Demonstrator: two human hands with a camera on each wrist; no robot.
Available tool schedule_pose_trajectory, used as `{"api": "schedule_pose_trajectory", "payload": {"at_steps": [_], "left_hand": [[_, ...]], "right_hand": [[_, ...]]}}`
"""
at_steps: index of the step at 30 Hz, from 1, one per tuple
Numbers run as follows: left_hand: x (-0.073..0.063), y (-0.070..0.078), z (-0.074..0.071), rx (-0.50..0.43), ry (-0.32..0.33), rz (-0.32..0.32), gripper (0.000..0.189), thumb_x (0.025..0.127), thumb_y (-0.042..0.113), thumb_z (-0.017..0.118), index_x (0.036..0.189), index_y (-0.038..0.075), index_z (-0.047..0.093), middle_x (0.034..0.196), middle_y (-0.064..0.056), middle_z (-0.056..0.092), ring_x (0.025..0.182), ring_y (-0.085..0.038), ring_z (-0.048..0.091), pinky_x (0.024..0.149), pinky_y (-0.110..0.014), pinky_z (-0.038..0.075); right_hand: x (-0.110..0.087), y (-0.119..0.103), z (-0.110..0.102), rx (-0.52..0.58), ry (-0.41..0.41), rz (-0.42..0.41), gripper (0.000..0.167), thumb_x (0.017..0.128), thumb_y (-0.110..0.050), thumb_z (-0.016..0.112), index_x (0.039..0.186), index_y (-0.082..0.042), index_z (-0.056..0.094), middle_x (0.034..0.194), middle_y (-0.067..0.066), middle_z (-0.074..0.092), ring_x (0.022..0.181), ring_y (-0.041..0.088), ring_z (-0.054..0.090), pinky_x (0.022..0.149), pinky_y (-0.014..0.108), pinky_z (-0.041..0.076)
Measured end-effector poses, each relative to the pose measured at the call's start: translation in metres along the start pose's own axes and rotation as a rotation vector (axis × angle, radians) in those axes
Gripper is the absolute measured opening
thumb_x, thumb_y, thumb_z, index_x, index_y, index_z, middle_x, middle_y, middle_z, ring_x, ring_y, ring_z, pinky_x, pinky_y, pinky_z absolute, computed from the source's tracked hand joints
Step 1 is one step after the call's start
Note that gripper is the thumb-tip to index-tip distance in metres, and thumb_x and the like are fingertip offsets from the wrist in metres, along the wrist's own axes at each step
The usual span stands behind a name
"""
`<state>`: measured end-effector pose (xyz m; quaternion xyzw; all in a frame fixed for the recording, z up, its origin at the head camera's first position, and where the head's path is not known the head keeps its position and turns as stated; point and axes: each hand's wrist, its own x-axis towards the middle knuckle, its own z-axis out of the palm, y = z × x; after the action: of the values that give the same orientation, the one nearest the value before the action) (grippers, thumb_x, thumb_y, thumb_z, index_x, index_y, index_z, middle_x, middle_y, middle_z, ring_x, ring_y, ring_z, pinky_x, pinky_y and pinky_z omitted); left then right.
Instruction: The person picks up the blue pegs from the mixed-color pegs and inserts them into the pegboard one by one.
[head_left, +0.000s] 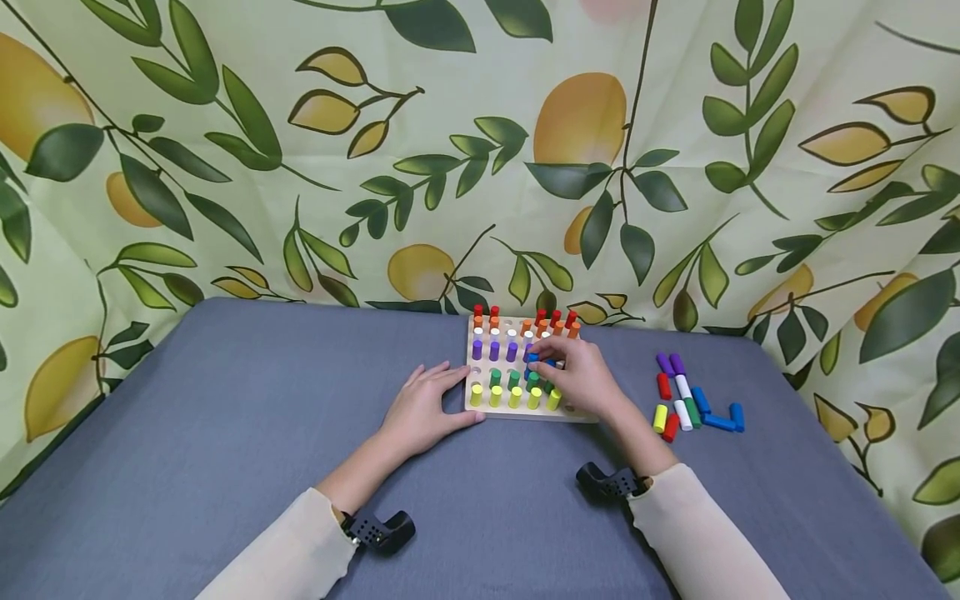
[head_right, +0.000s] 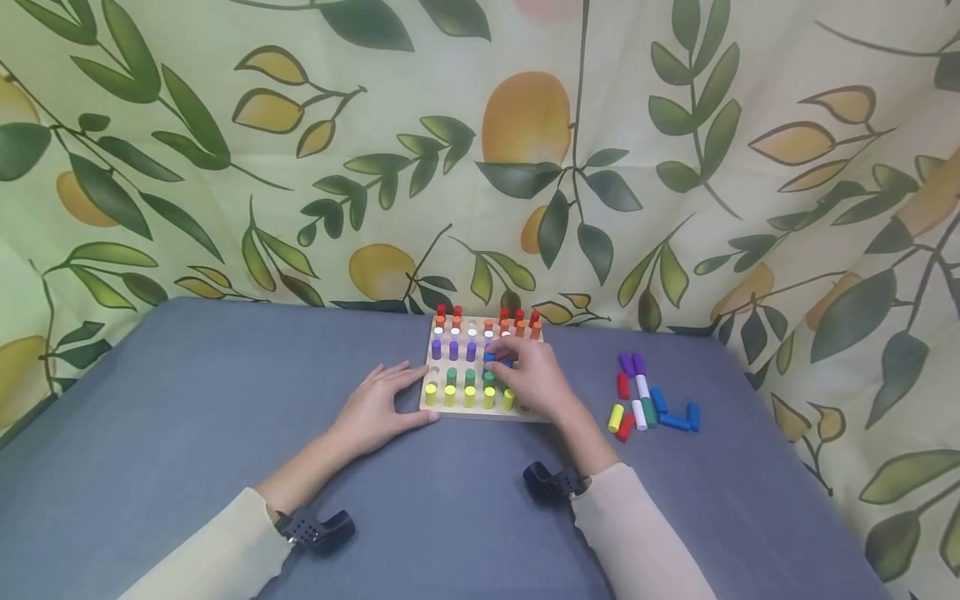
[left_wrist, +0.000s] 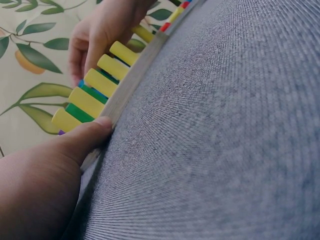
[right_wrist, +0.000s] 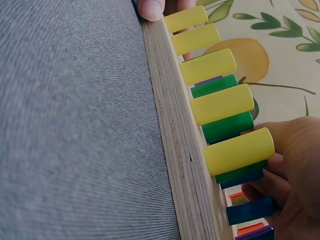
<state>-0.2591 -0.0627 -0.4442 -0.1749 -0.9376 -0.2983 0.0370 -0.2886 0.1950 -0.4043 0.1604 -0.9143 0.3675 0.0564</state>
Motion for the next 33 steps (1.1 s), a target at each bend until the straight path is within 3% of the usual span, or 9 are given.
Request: {"api": "schedule_pose_trajectory", "payload": {"at_steps": [16,33], "left_hand": [[0.0010,-0.0010,-0.0001,0.010,0.001,0.004,0.076,0.082,0.052,0.079,0.146,0.017,0.057,0.147,-0.010,0.059,0.147,-0.028,0.044,0.129,-0.054,0.020],[0.0007,-0.0003,-0.0008,0.007,-0.001,0.004,0.076,0.082,0.052,0.079,0.146,0.017,0.056,0.148,-0.011,0.058,0.148,-0.029,0.044,0.129,-0.054,0.019]], "right_hand": [[0.0013,0.0010,0.0052,-0.041,0.047,0.001,0.019,0.091,-0.013,0.075,0.109,-0.007,0.075,0.100,0.009,0.079,0.093,0.024,0.075,0.084,0.044,0.062],[0.0009,-0.0001,0.0037,-0.068,0.009,0.028,0.017,0.093,-0.015,0.074,0.108,-0.009,0.075,0.101,0.008,0.079,0.096,0.023,0.074,0.088,0.045,0.061]]}}
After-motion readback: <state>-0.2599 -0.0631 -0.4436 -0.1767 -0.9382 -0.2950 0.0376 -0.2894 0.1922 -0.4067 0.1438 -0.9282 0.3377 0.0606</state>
